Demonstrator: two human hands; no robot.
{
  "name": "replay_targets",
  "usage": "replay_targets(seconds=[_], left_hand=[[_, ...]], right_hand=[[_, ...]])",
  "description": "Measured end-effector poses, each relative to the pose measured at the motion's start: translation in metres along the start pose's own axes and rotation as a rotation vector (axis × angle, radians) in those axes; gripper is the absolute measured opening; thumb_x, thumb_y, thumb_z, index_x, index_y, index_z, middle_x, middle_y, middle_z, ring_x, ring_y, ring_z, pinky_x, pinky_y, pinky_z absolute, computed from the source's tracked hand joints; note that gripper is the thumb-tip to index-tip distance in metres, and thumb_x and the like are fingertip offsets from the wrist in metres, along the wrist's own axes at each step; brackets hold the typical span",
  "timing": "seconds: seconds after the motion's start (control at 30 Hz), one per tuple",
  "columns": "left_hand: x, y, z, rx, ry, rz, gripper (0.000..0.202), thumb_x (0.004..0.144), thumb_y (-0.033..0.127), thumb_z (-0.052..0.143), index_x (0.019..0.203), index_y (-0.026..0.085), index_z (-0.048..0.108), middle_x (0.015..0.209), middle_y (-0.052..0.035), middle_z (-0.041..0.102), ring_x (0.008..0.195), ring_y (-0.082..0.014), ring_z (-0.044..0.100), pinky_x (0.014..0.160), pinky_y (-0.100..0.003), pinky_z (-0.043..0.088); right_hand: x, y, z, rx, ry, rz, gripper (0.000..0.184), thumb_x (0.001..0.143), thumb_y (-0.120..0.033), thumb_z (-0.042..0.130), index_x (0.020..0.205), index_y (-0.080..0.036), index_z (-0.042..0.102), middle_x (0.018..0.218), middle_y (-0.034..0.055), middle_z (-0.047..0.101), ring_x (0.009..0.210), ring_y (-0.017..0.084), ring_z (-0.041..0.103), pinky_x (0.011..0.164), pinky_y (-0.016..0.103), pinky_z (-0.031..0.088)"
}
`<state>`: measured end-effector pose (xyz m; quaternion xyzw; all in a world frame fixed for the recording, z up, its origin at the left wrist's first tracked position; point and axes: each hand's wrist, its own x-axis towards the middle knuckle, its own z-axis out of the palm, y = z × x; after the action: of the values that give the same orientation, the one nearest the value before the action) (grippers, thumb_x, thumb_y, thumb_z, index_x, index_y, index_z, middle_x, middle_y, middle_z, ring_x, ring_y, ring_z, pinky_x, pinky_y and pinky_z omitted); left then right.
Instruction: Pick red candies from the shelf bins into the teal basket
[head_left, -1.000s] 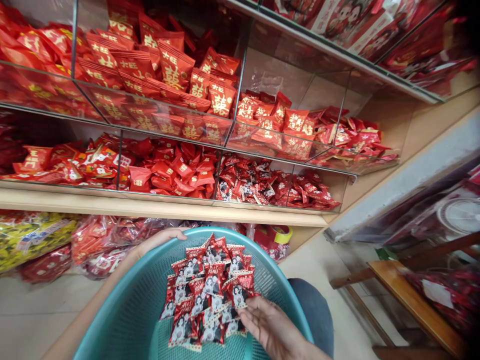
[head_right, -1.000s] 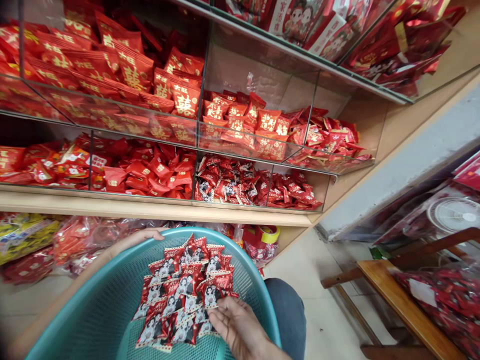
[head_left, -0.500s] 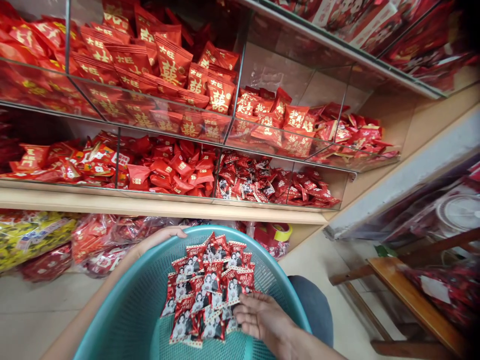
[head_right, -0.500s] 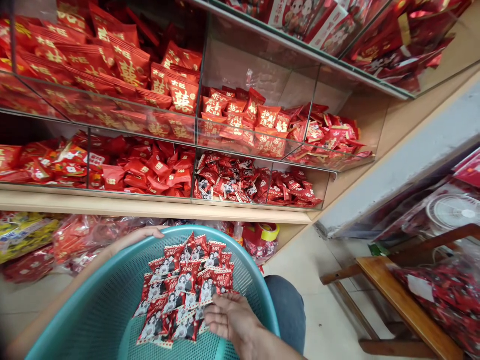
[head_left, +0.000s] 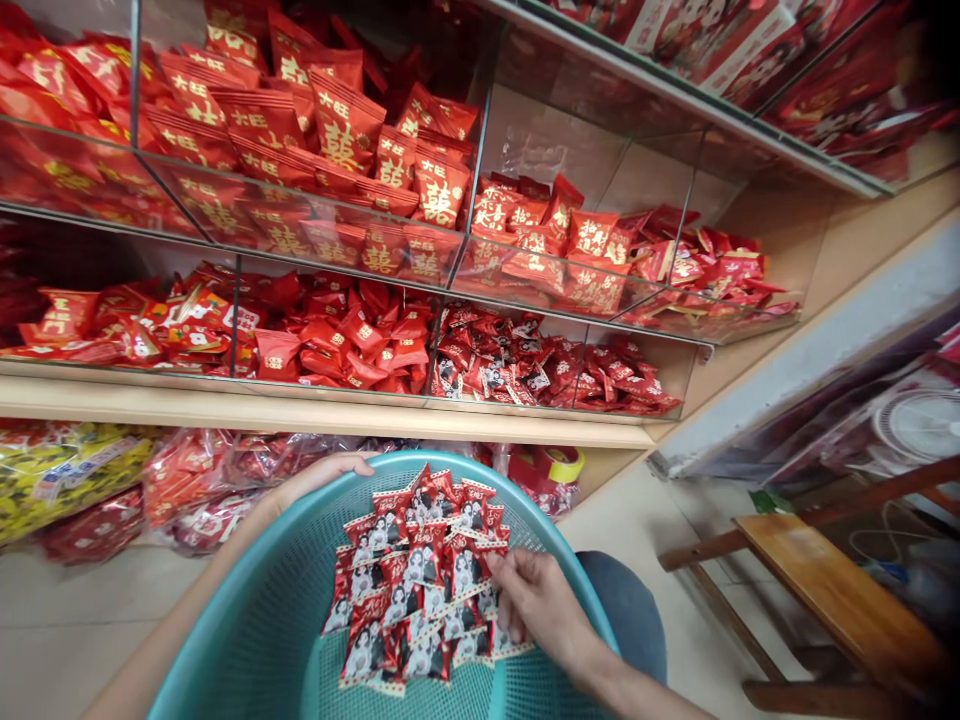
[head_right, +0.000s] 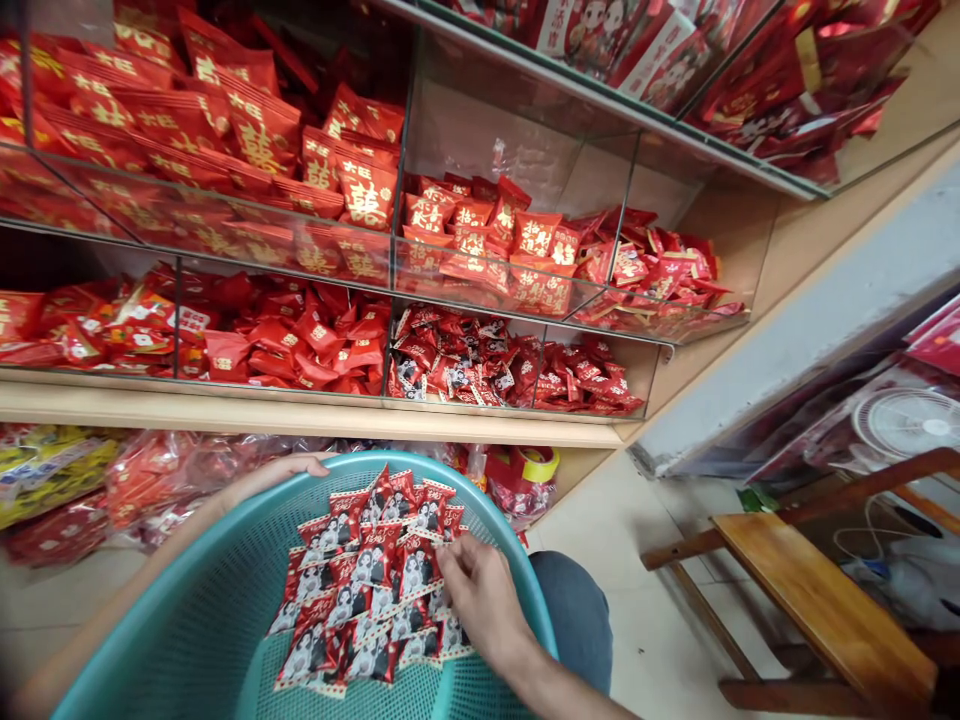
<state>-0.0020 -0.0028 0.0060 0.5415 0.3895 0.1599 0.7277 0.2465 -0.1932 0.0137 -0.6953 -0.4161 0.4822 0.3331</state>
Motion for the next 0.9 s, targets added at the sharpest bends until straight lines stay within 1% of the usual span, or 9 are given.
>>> replay_targets(seconds=[0.07, 0.13, 0.23, 0.33, 0.43, 0.6, 0.7, 0.8, 0.9], left_hand=[[0.001, -0.003, -0.003, -0.003, -0.005, 0.004, 0.045, 0.068, 0.027, 0.055, 0.112, 0.018, 0.059, 0.102, -0.0006, 0.068, 0.099, -0.0227, 0.056, 0.092, -0.029, 0.038], [0.001, -0.004, -0.004, -0.016, -0.018, -0.006, 0.045, 0.07, 0.029, 0.056, 0.114, 0.018, 0.058, 0.099, -0.0015, 0.068, 0.098, -0.0225, 0.056, 0.09, -0.029, 0.039], [-0.002, -0.001, -0.003, -0.061, -0.041, -0.039, 0.052, 0.07, 0.028, 0.054, 0.121, 0.019, 0.053, 0.101, -0.0025, 0.068, 0.093, -0.023, 0.058, 0.084, -0.03, 0.042], [-0.003, 0.001, -0.001, -0.087, -0.041, -0.045, 0.058, 0.068, 0.025, 0.053, 0.126, 0.018, 0.05, 0.101, -0.0017, 0.068, 0.093, -0.0231, 0.059, 0.08, -0.028, 0.043], [-0.001, -0.003, -0.003, -0.099, -0.064, -0.024, 0.061, 0.069, 0.027, 0.054, 0.129, 0.018, 0.047, 0.101, -0.0001, 0.068, 0.092, -0.0225, 0.06, 0.082, -0.028, 0.043], [0.001, -0.006, -0.006, -0.092, -0.072, -0.015, 0.061, 0.071, 0.028, 0.055, 0.131, 0.019, 0.045, 0.102, 0.0, 0.068, 0.092, -0.0219, 0.061, 0.079, -0.026, 0.044], [0.002, -0.003, -0.005, -0.071, -0.059, -0.04, 0.063, 0.067, 0.029, 0.056, 0.129, 0.019, 0.048, 0.1, 0.0001, 0.068, 0.094, -0.0225, 0.061, 0.083, -0.027, 0.043], [0.005, -0.002, -0.006, -0.047, -0.055, -0.046, 0.064, 0.063, 0.031, 0.058, 0.126, 0.022, 0.051, 0.1, 0.0006, 0.069, 0.097, -0.0237, 0.06, 0.084, -0.027, 0.043], [0.008, -0.005, -0.008, -0.039, -0.058, -0.046, 0.063, 0.062, 0.032, 0.058, 0.124, 0.024, 0.053, 0.098, 0.001, 0.069, 0.097, -0.0243, 0.06, 0.082, -0.028, 0.044]], right_hand=[[0.008, -0.008, -0.007, -0.195, 0.096, -0.346, 0.034, 0.084, -0.048, 0.047, 0.071, -0.019, 0.058, 0.063, 0.0031, 0.064, 0.057, 0.015, 0.058, 0.055, 0.026, 0.045], [0.016, -0.014, -0.011, -0.357, 0.141, -0.592, 0.023, 0.087, -0.037, 0.048, 0.094, -0.022, 0.063, 0.097, 0.0057, 0.066, 0.091, 0.02, 0.059, 0.084, 0.033, 0.044], [0.026, -0.014, -0.011, -0.526, 0.105, -0.704, 0.037, 0.086, -0.034, 0.05, 0.123, -0.028, 0.052, 0.127, 0.005, 0.054, 0.116, 0.025, 0.046, 0.101, 0.042, 0.031], [0.033, -0.009, -0.008, -0.646, 0.071, -0.704, 0.044, 0.086, -0.038, 0.051, 0.129, -0.029, 0.046, 0.131, 0.0053, 0.05, 0.119, 0.026, 0.044, 0.101, 0.045, 0.031], [0.038, -0.016, -0.011, -0.725, 0.134, -0.752, 0.04, 0.088, -0.039, 0.046, 0.127, -0.027, 0.047, 0.131, 0.0065, 0.048, 0.117, 0.025, 0.044, 0.099, 0.043, 0.033], [0.063, -0.063, -0.04, -0.786, 0.381, -0.942, 0.032, 0.091, -0.031, 0.04, 0.119, -0.02, 0.05, 0.118, 0.0118, 0.054, 0.109, 0.025, 0.047, 0.092, 0.042, 0.037], [0.086, -0.093, -0.06, -0.771, 0.539, -0.993, 0.029, 0.091, -0.027, 0.038, 0.115, -0.019, 0.052, 0.113, 0.0121, 0.055, 0.106, 0.025, 0.048, 0.09, 0.04, 0.038], [0.11, -0.121, -0.069, -0.807, 0.584, -1.019, 0.029, 0.09, -0.025, 0.036, 0.113, -0.019, 0.052, 0.112, 0.0117, 0.055, 0.105, 0.024, 0.049, 0.089, 0.038, 0.038], [0.133, -0.15, -0.064, -0.864, 0.56, -1.025, 0.031, 0.091, -0.028, 0.036, 0.116, -0.019, 0.051, 0.118, 0.0118, 0.053, 0.106, 0.025, 0.047, 0.089, 0.038, 0.038]])
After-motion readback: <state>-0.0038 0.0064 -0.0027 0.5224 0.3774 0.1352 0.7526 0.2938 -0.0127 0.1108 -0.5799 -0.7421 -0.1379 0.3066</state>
